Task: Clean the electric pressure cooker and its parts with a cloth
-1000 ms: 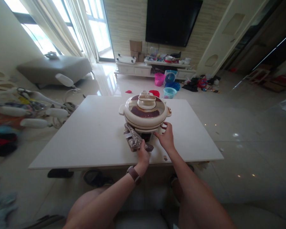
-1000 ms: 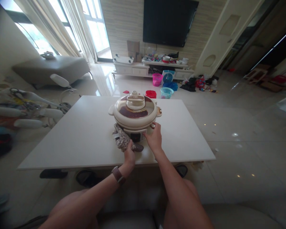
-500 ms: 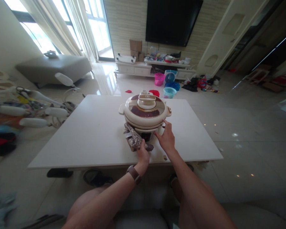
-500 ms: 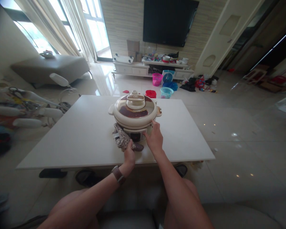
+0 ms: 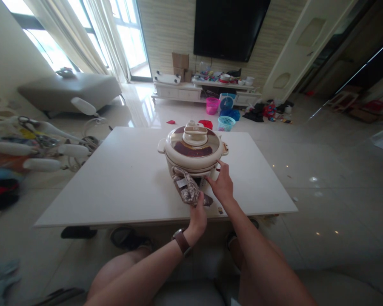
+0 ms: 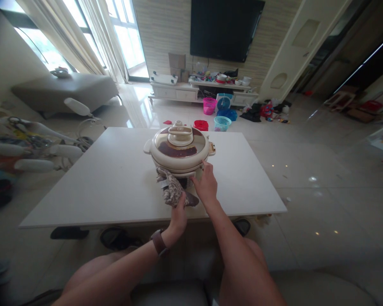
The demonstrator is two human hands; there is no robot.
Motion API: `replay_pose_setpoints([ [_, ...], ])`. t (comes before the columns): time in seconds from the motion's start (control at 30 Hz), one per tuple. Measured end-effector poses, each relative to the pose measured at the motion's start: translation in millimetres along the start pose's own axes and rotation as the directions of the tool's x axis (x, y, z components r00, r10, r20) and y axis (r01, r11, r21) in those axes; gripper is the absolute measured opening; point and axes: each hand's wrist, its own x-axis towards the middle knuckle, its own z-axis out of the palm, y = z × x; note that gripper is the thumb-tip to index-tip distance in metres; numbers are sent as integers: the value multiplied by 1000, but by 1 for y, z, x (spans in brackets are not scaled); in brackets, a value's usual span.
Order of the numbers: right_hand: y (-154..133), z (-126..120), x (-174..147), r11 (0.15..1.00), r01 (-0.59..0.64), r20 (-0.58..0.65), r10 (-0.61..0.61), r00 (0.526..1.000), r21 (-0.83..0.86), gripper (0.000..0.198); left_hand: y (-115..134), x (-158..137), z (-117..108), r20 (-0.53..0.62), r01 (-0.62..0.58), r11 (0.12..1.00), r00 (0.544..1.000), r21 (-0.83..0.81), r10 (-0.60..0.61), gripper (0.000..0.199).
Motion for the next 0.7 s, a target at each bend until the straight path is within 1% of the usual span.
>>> replay_pose_setpoints([
  [0.07, 1, 0, 0, 1000, -11, 6, 11, 1000, -8, 70, -2, -4, 1, 40, 6, 1000, 999, 11, -7, 24],
  [0.17, 1, 0, 0, 1000, -16, 8, 17, 1000, -16, 72, 1, -2, 2, 53, 1, 1000, 999, -21, 0, 23],
  [0.33, 2, 0, 0, 1000, 1, 5, -1, 1000, -11, 73, 11, 12, 4, -15, -1, 996, 1000, -87, 0, 25],
  [0.43, 1, -1, 0, 1000, -1, 7, 1, 1000, -5, 73, 15, 19, 3, -22, 5, 992, 1000, -129, -8, 27],
  [0.53, 2, 0, 0, 1000, 4, 5, -4, 1000, 0, 73, 18, 23, 3, -33, 2, 990, 999, -141, -7, 26],
  [0.7, 2, 3, -1, 999, 35, 4, -35, 999, -12, 73, 23, 29, 2, -95, -2, 983, 995, -186, -16, 25],
])
